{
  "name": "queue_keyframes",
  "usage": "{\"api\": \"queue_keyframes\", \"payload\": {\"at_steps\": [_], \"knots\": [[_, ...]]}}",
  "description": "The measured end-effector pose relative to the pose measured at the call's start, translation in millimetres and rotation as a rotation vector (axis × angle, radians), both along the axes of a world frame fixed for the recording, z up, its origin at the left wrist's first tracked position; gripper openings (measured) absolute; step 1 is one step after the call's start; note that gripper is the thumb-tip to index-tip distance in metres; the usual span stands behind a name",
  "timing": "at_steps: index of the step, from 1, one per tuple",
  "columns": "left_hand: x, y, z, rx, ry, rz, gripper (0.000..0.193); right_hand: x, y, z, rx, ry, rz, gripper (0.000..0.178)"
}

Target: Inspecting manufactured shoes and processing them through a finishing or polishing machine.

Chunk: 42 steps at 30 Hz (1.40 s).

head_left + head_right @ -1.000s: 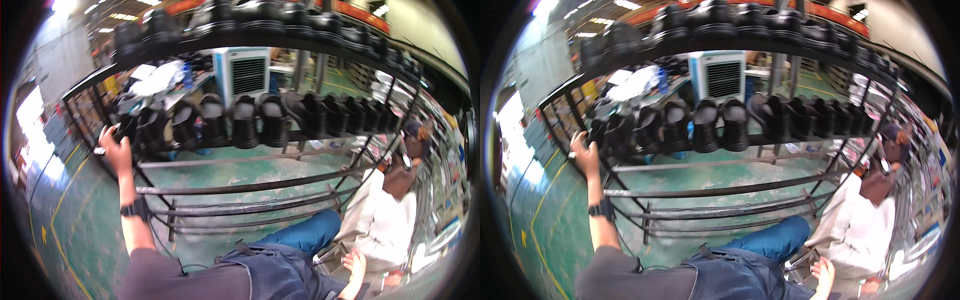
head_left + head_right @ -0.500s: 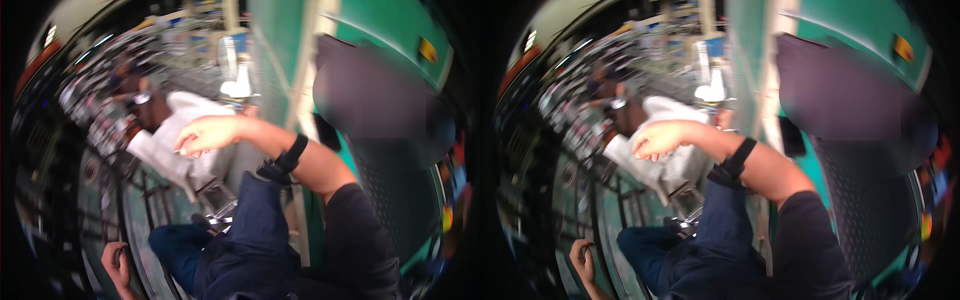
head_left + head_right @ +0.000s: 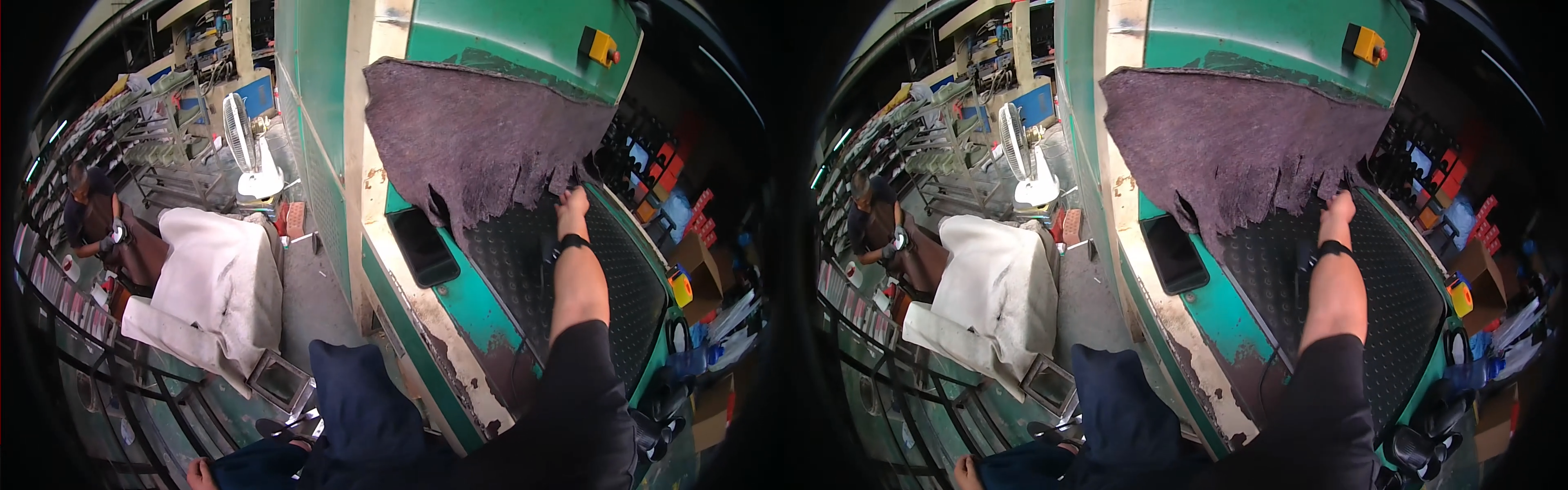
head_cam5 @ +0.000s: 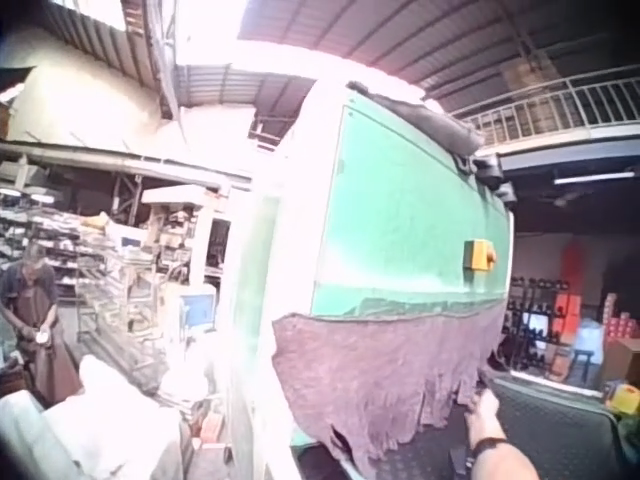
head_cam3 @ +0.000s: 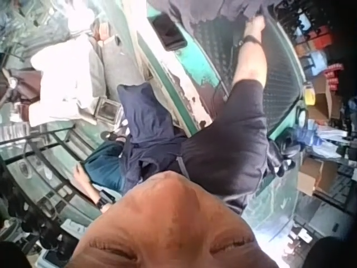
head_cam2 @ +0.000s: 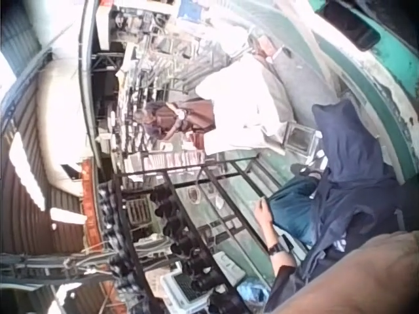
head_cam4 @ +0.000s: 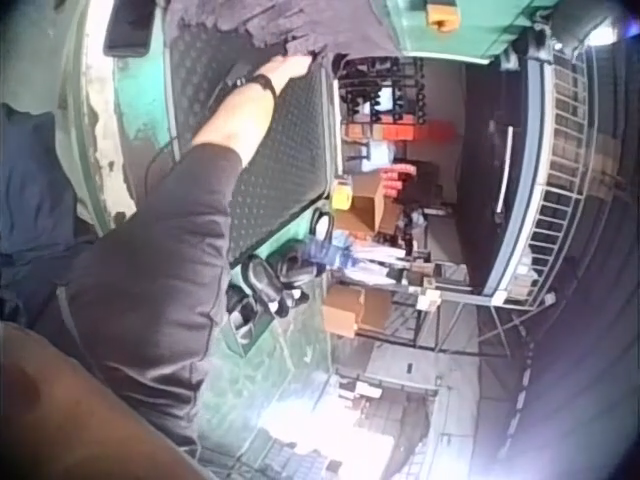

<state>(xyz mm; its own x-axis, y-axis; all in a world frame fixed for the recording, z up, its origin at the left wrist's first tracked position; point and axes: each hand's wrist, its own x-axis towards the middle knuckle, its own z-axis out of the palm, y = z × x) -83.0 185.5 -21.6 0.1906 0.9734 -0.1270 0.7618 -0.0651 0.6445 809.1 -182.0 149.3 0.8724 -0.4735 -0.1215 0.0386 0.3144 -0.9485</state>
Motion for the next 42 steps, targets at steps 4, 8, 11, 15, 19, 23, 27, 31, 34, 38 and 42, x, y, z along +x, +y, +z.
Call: {"api": "queue_keyframes", "payload": {"at_steps": [4, 8, 11, 15, 19, 23, 27, 31, 34, 38, 42], "knots": [[39.9, 0.1, 22.6, -0.014, 0.366, -0.069, 0.048, 61.7, 109.7, -46.9, -0.680, -0.341, 0.656, 0.050], [57.9, 1.2, 24.7, 0.003, 0.287, -0.145, 0.046, 66.2, 187.5, -93.6, -1.730, -0.917, 0.214, 0.046], [55.6, 7.0, 15.1, 0.003, 0.271, -0.163, 0.043, 66.0, 192.1, -87.2, -1.464, -0.433, 0.391, 0.046], [48.0, 18.1, -1.3, 0.054, 0.230, -0.171, 0.032, 72.2, 185.5, -44.7, -2.005, -0.054, 0.609, 0.053], [41.8, 21.4, -8.1, 0.130, 0.199, -0.201, 0.031, 52.9, 189.0, -25.3, -1.934, 0.130, 0.577, 0.079], [41.9, 31.5, -6.0, 0.058, 0.293, -0.321, 0.032, 3.4, 182.6, -20.6, -1.937, 0.052, 0.546, 0.076], [43.0, 50.5, -9.5, -0.033, 0.345, -0.463, 0.037, -62.5, 125.6, -2.6, -1.889, 0.098, 0.736, 0.089], [22.0, 49.9, -19.7, -0.098, 0.197, -0.447, 0.031, -168.6, 17.0, 9.4, -1.846, -0.181, 0.810, 0.102], [2.9, 41.7, -22.0, -0.114, 0.124, -0.422, 0.031, -246.0, -42.7, 24.9, -1.949, -0.062, 0.818, 0.103], [11.9, 30.5, -11.1, 0.029, 0.213, -0.476, 0.032, -269.0, -48.8, 18.4, -1.565, -0.049, 0.828, 0.092], [60.2, 12.9, 15.6, -0.024, 0.014, -0.594, 0.035, -243.6, -39.4, -11.7, -0.987, -0.163, 0.865, 0.055]]}}
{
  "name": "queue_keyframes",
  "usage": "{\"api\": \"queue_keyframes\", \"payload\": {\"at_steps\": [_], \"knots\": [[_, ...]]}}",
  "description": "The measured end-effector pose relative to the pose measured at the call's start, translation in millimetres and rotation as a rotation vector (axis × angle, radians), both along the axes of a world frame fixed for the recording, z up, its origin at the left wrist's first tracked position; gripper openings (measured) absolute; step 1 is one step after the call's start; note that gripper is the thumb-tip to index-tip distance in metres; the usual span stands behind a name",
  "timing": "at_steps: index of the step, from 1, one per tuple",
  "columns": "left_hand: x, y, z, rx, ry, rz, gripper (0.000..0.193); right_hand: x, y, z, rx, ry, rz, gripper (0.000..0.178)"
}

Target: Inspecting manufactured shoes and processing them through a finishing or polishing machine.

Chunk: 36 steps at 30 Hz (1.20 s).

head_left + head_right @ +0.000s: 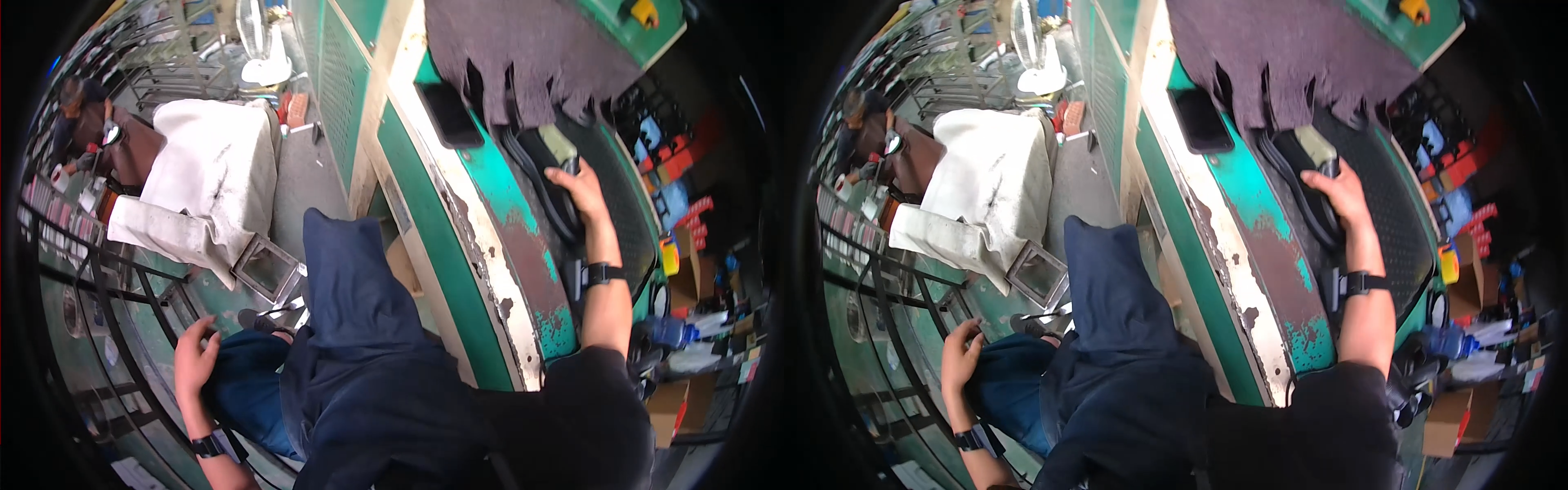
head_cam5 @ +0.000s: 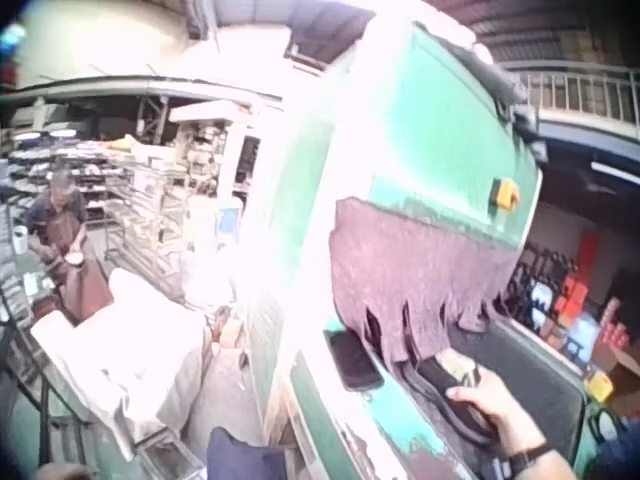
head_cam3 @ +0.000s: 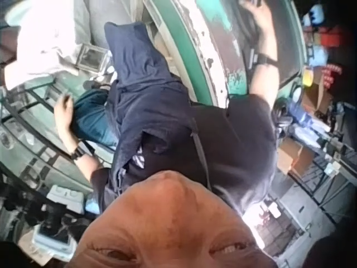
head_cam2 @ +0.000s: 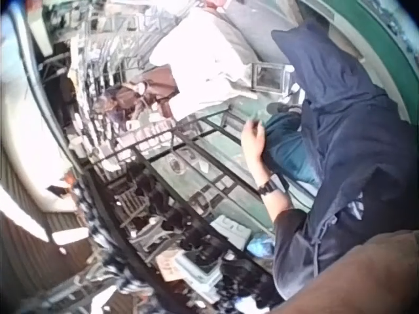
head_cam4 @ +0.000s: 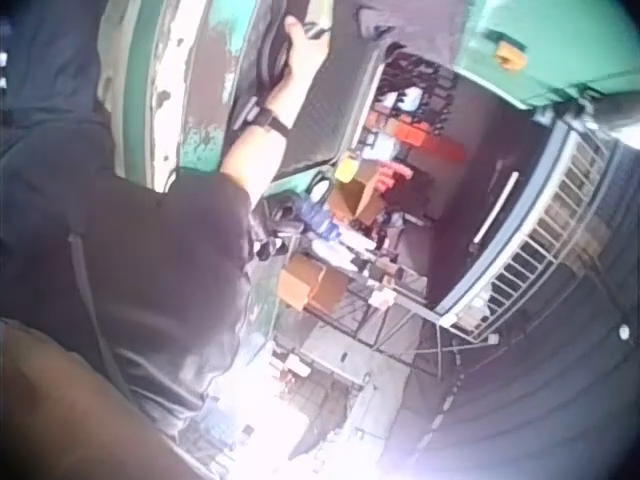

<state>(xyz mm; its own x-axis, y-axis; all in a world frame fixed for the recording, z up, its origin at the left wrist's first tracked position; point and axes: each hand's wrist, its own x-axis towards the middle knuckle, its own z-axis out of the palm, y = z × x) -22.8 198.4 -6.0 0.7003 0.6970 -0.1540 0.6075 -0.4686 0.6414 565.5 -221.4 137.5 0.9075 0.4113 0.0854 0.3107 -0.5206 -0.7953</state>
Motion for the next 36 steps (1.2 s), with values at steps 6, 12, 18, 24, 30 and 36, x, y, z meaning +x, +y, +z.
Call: {"api": "queue_keyframes", "payload": {"at_steps": [6, 12, 18, 24, 30, 36], "knots": [[53.6, -42.8, 35.2, 0.023, -0.550, -0.292, 0.036, -27.6, -4.1, 20.8, 0.533, 0.358, -0.206, 0.053], [116.6, -93.0, 79.5, -0.663, -0.935, -0.488, 0.080, -144.3, 84.3, 51.2, 0.911, 0.391, 0.422, 0.065], [96.1, -137.2, 65.1, -1.022, -1.047, -0.358, 0.099, -236.9, 223.2, -16.5, 0.979, 0.835, 0.943, 0.051], [28.4, -127.6, -42.8, -1.873, -1.045, 0.520, 0.056, -298.2, 326.0, -203.1, 0.422, 1.421, 0.389, 0.029], [-5.8, -130.0, -71.3, -1.772, -1.068, 0.686, 0.052, -339.9, 335.1, -253.8, 0.335, 1.529, 0.427, 0.028], [7.8, -94.5, -80.7, -1.370, -0.799, 0.613, 0.073, -341.4, 366.8, -227.1, 0.068, 1.424, 0.941, 0.022]]}}
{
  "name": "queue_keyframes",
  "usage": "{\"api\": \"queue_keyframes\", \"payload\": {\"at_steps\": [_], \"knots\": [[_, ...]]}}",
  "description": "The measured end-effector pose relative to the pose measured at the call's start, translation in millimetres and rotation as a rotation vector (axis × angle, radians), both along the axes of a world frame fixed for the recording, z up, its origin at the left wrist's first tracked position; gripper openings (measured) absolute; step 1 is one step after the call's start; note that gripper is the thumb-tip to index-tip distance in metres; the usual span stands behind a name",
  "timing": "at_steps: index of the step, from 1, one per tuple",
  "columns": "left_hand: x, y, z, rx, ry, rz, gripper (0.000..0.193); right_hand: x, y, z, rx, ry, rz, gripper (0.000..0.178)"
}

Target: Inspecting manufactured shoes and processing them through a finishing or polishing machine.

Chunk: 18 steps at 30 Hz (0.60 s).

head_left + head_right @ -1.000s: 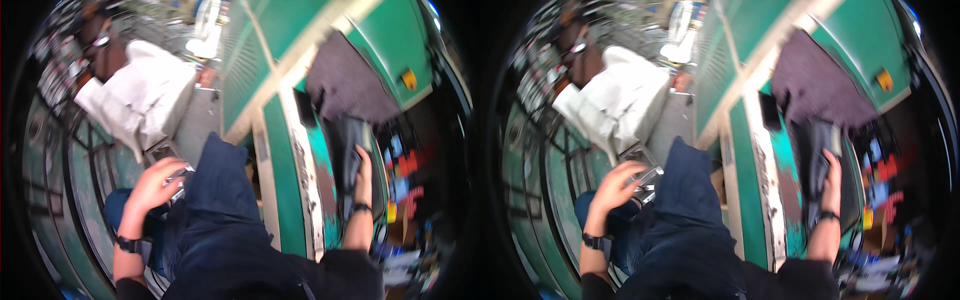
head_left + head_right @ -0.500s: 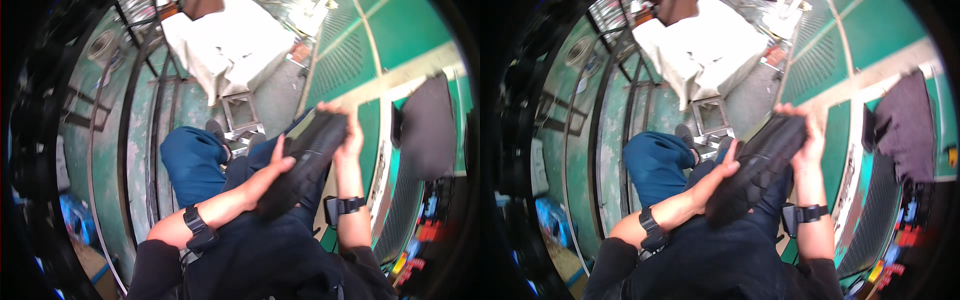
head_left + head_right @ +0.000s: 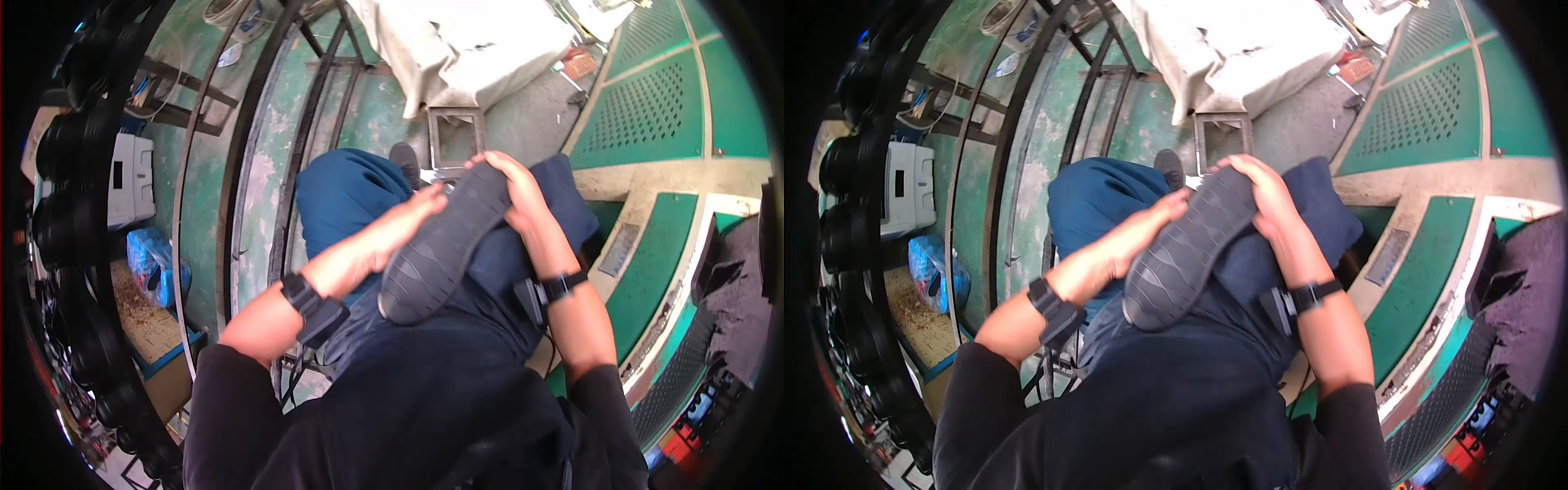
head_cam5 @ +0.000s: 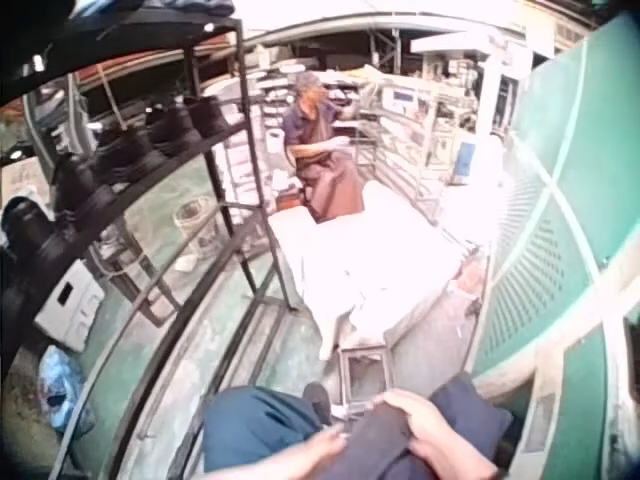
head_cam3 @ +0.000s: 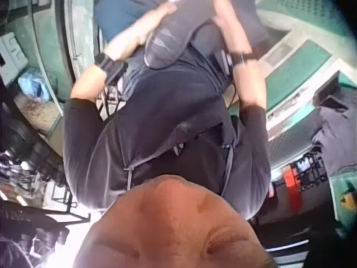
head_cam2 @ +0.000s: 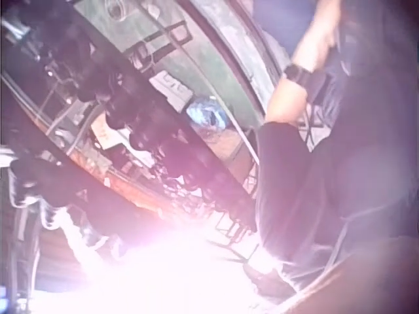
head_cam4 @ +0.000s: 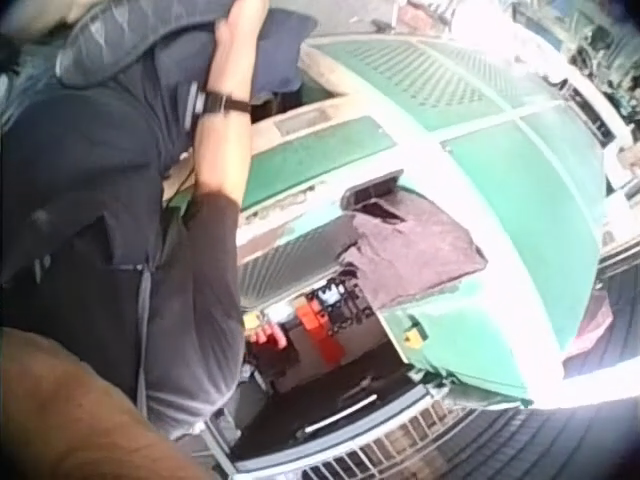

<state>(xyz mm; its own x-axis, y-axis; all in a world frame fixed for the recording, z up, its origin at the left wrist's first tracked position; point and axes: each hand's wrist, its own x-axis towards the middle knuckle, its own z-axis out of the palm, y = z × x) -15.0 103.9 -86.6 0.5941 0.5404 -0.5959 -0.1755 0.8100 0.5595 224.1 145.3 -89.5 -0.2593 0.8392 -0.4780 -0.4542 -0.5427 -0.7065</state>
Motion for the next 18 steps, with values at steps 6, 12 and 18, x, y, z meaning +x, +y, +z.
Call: {"api": "queue_keyframes", "payload": {"at_steps": [6, 12, 18], "knots": [[59.3, 69.5, -41.9, 0.110, 0.153, 0.161, 0.053, 2.9, 18.3, -17.0, 0.170, -0.033, 0.204, 0.028], [69.6, 67.2, -43.0, -0.187, -0.061, 0.234, 0.039, -11.1, 7.8, -12.4, 0.125, 0.037, 0.045, 0.034], [50.5, 38.8, -33.3, -0.163, -0.100, 0.255, 0.037, -41.0, -12.2, -0.8, 0.172, -0.167, -0.003, 0.038]]}}
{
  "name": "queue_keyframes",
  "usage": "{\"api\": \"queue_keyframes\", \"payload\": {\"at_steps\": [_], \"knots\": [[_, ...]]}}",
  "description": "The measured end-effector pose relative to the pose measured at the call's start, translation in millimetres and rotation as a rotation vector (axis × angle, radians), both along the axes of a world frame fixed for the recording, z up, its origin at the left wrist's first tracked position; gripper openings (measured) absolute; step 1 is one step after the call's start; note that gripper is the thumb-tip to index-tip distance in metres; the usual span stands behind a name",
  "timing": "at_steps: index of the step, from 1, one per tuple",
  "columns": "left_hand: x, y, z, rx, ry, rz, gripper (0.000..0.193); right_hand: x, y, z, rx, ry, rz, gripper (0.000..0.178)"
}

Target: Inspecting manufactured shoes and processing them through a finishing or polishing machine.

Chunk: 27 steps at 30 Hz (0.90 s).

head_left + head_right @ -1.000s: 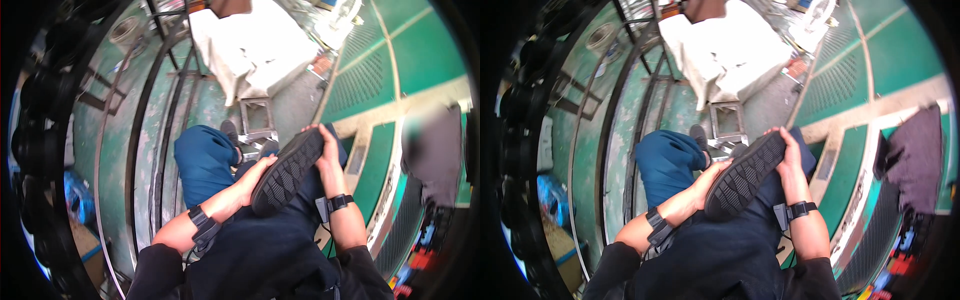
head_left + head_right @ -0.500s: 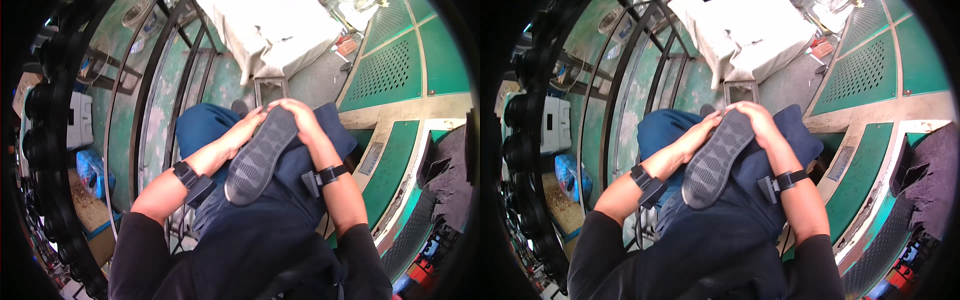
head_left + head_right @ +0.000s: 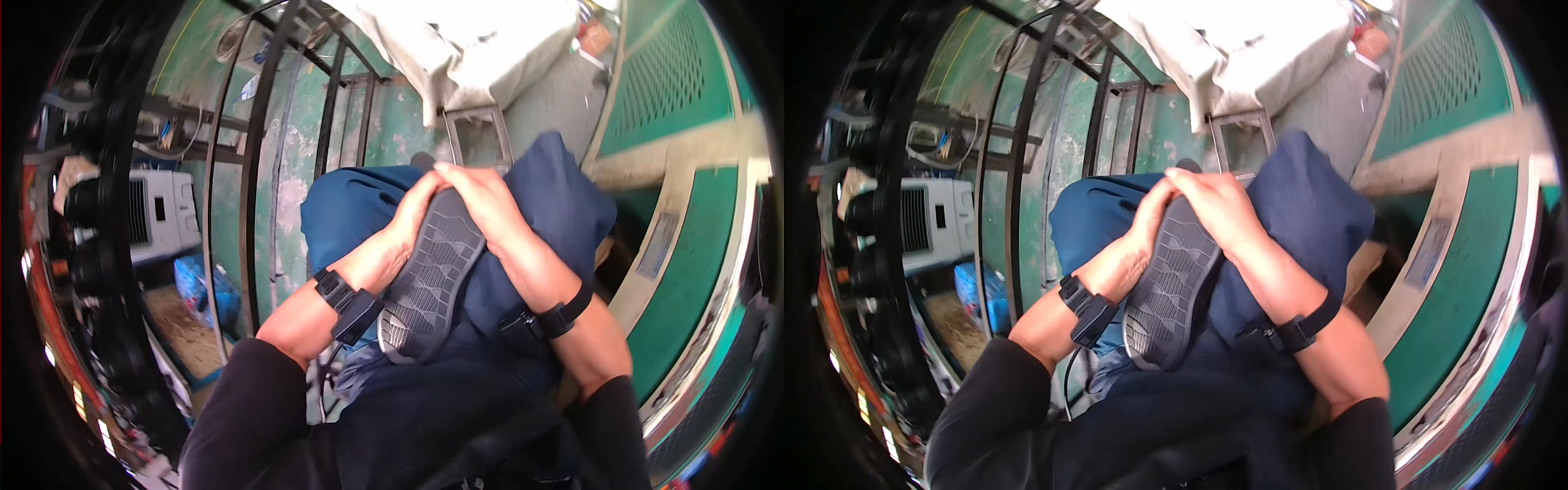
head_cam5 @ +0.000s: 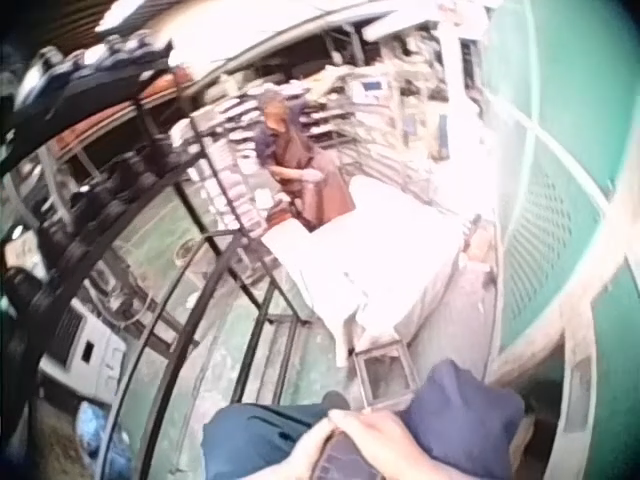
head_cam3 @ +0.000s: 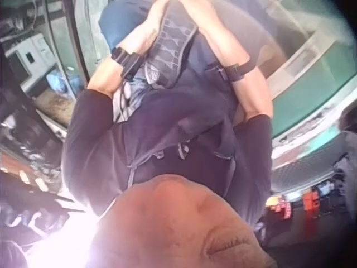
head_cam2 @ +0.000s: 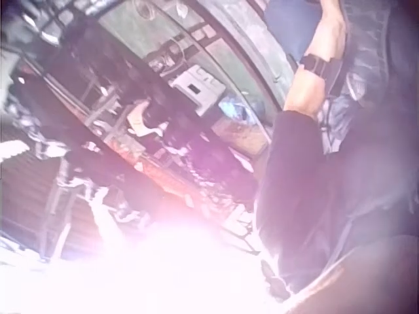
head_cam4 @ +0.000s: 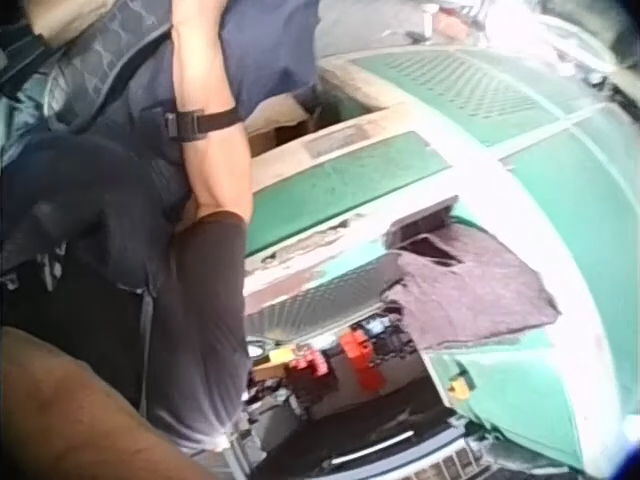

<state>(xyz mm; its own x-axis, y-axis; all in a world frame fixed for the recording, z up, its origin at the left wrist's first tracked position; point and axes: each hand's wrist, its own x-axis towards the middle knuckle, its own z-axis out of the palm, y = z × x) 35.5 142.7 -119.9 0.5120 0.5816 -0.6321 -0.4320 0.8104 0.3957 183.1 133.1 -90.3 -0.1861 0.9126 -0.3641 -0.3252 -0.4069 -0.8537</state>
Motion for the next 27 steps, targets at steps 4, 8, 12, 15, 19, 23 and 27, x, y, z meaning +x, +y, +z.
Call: {"api": "queue_keyframes", "payload": {"at_steps": [4, 8, 12, 15, 19, 23, 27], "knots": [[-5.4, -2.1, 1.2, 0.029, -0.101, 0.059, 0.039, -4.1, -3.2, 2.7, 0.154, -0.119, -0.054, 0.034], [-6.2, -3.9, 14.0, 0.238, -0.195, -0.030, 0.046, -4.0, -9.0, 15.6, 0.232, -0.353, -0.080, 0.036], [-5.2, -13.2, 30.5, 0.437, 0.106, -0.096, 0.054, 0.8, -11.8, 30.2, 0.368, -0.329, -0.091, 0.035], [-5.4, -17.3, 36.2, 0.305, 0.313, -0.003, 0.047, 3.3, -14.8, 36.0, 0.341, -0.217, -0.036, 0.031], [-7.0, -10.6, 37.0, 0.522, 0.145, -0.044, 0.035, 1.3, -17.9, 37.4, 0.302, -0.189, -0.024, 0.030], [-9.7, -11.5, 49.1, 0.397, 0.155, -0.051, 0.055, 12.8, 4.9, 33.3, 0.156, 0.048, -0.126, 0.037], [-24.1, -64.0, 84.1, -0.281, -0.007, -0.098, 0.069, 37.7, 36.5, 23.8, -0.103, 0.251, -0.114, 0.048]]}}
